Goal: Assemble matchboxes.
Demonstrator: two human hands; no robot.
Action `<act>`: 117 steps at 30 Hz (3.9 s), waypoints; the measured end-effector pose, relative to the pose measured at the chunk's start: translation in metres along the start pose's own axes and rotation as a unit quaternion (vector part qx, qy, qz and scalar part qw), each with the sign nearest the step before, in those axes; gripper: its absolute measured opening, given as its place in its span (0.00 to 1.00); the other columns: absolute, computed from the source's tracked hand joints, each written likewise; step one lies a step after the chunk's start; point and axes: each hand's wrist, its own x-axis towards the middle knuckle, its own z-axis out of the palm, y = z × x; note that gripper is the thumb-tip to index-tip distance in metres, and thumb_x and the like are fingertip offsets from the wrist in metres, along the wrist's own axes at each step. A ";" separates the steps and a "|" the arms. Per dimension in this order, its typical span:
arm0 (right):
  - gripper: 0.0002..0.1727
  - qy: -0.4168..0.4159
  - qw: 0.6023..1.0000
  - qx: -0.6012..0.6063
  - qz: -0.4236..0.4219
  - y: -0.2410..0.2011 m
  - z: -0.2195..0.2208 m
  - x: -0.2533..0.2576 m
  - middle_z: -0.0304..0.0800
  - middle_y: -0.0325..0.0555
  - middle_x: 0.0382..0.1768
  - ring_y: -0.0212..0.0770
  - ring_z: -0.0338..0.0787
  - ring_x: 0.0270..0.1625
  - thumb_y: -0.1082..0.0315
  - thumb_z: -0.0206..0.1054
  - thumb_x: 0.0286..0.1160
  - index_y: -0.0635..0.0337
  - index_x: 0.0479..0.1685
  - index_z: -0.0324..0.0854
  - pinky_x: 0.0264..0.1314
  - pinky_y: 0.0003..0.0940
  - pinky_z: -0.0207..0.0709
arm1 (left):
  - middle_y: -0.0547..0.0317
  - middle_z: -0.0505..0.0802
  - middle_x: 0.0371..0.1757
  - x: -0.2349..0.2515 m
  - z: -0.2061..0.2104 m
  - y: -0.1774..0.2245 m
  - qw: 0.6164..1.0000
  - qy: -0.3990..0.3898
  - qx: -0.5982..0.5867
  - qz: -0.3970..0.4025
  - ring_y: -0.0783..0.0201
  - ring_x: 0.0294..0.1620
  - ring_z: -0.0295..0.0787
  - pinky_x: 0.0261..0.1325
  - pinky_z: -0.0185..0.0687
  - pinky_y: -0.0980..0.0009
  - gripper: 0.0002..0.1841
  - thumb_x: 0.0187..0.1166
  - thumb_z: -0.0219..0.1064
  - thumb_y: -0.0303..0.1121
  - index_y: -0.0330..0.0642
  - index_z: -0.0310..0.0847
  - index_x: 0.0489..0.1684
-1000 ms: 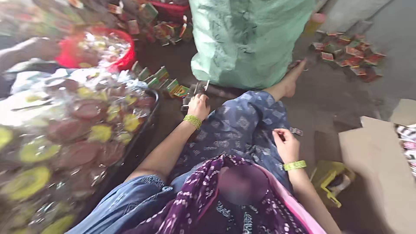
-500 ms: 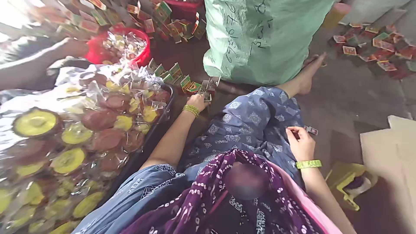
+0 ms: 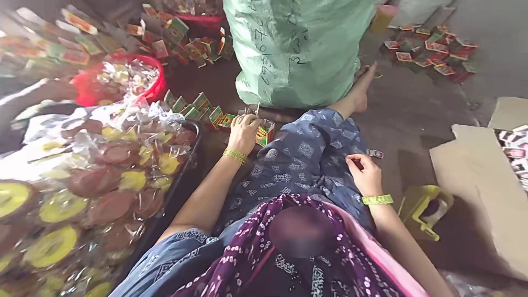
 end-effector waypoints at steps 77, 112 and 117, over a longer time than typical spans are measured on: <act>0.12 -0.108 0.962 -0.184 -0.169 -0.084 -0.069 -0.043 0.96 0.36 0.46 0.40 0.90 0.54 0.63 0.61 0.87 0.50 0.48 0.93 0.64 0.40 0.80 | 0.47 0.91 0.61 -0.024 0.100 0.183 0.820 -0.358 -0.433 0.110 0.61 0.65 0.89 0.75 0.81 0.58 0.43 0.59 0.87 0.42 0.31 0.70 0.75; 0.25 -0.113 0.865 0.411 0.265 -0.058 -0.049 -0.045 0.92 0.50 0.56 0.41 0.92 0.58 0.73 0.70 0.75 0.62 0.73 0.75 0.66 0.40 0.86 | 0.48 0.91 0.59 -0.034 0.104 0.184 0.768 -0.223 -0.539 0.264 0.63 0.60 0.89 0.65 0.89 0.64 0.23 0.62 0.87 0.38 0.37 0.92 0.53; 0.33 -0.094 0.911 0.345 0.204 -0.052 -0.056 -0.037 0.90 0.49 0.61 0.43 0.91 0.62 0.79 0.74 0.67 0.59 0.76 0.71 0.67 0.43 0.87 | 0.46 0.91 0.58 -0.036 0.100 0.188 0.785 -0.258 -0.535 0.174 0.61 0.58 0.92 0.65 0.90 0.59 0.49 0.54 0.91 0.40 0.31 0.63 0.75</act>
